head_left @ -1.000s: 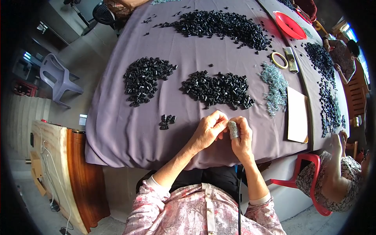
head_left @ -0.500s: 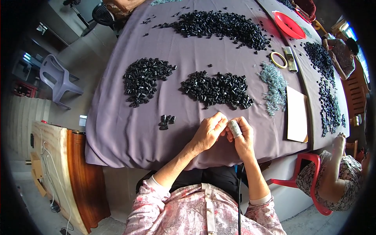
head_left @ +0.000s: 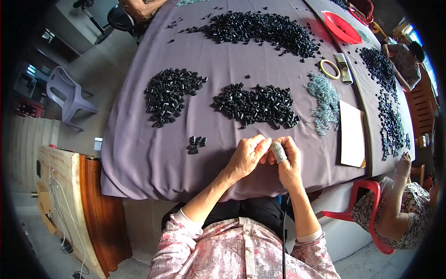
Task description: The person assembles small plastic components by inserting metal pins into black plastic pieces by hand.
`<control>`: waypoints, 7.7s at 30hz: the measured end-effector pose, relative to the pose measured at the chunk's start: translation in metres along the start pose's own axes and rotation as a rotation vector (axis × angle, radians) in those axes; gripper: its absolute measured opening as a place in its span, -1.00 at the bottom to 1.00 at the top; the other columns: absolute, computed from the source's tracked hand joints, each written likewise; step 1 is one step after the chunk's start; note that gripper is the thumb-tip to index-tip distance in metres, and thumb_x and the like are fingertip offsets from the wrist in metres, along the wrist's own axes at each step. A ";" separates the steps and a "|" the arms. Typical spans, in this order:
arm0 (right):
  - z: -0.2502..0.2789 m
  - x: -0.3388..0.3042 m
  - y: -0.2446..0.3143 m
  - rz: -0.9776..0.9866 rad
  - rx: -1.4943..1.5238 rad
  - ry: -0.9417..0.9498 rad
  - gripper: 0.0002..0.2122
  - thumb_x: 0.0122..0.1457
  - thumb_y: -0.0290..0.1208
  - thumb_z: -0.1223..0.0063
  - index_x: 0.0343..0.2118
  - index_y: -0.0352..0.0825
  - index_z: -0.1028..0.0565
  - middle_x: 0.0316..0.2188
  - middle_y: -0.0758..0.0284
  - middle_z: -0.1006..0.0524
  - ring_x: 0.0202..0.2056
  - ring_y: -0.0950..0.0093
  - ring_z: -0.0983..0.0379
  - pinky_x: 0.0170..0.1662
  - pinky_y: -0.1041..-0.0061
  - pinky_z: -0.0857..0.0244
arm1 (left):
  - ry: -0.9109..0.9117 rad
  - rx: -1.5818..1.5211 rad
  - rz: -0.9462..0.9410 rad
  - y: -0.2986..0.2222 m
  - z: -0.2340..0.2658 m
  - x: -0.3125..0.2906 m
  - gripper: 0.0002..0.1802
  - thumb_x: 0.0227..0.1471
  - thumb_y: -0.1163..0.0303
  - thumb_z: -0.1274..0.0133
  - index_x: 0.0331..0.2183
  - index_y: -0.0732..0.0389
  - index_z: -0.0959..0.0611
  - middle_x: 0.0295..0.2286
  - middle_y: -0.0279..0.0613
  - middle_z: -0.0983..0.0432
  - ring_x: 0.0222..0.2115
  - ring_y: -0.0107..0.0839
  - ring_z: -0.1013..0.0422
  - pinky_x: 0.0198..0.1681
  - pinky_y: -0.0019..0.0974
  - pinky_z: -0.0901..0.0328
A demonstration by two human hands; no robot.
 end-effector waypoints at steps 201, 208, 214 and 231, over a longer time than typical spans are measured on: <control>-0.071 0.035 0.026 0.460 -1.107 0.175 -0.74 -0.22 -0.64 -0.02 -0.38 -0.22 -0.44 -0.51 0.31 -0.33 -0.48 0.33 -0.39 -0.45 0.42 -0.30 | -0.167 -0.864 0.176 0.042 0.059 -0.006 -0.89 0.05 0.40 0.05 -0.35 0.21 -0.51 -0.54 -0.27 -0.46 -0.66 -0.58 -0.32 -0.63 -0.54 -0.21; -0.017 0.035 -0.006 0.025 -0.337 0.022 -0.85 0.00 -0.64 0.01 -0.33 -0.34 -0.46 -0.48 0.39 -0.47 -0.53 0.64 -0.34 -0.48 0.66 -0.24 | -0.101 -0.817 0.170 0.037 0.051 -0.004 -0.89 0.04 0.41 0.05 -0.36 0.21 -0.50 -0.54 -0.25 -0.45 -0.65 -0.58 -0.34 -0.62 -0.53 -0.23; -0.009 0.026 -0.007 -0.034 0.105 -0.034 -0.93 0.12 -0.54 0.07 -0.36 -0.40 -0.36 -0.47 0.35 -0.47 -0.53 0.65 -0.36 -0.47 0.68 -0.29 | -0.053 -0.797 0.198 0.033 0.035 0.009 -0.90 0.05 0.41 0.05 -0.36 0.21 -0.51 -0.53 -0.25 -0.46 -0.63 -0.57 -0.36 -0.61 -0.53 -0.23; -0.003 0.026 -0.005 -0.007 0.147 -0.027 -0.94 0.08 -0.52 0.00 -0.42 -0.39 -0.39 -0.61 0.41 -0.40 -0.63 0.66 -0.31 -0.56 0.71 -0.24 | -0.029 -0.717 0.206 0.037 0.020 0.012 -0.88 0.03 0.39 0.01 -0.35 0.18 -0.53 -0.56 -0.34 -0.45 -0.67 -0.65 -0.30 -0.66 -0.61 -0.18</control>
Point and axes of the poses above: each hand's wrist, its own x-axis towards the middle knuckle, its own z-axis out of the back of the hand, y = z × x, the point moved 8 cm from there along x, towards the middle knuckle
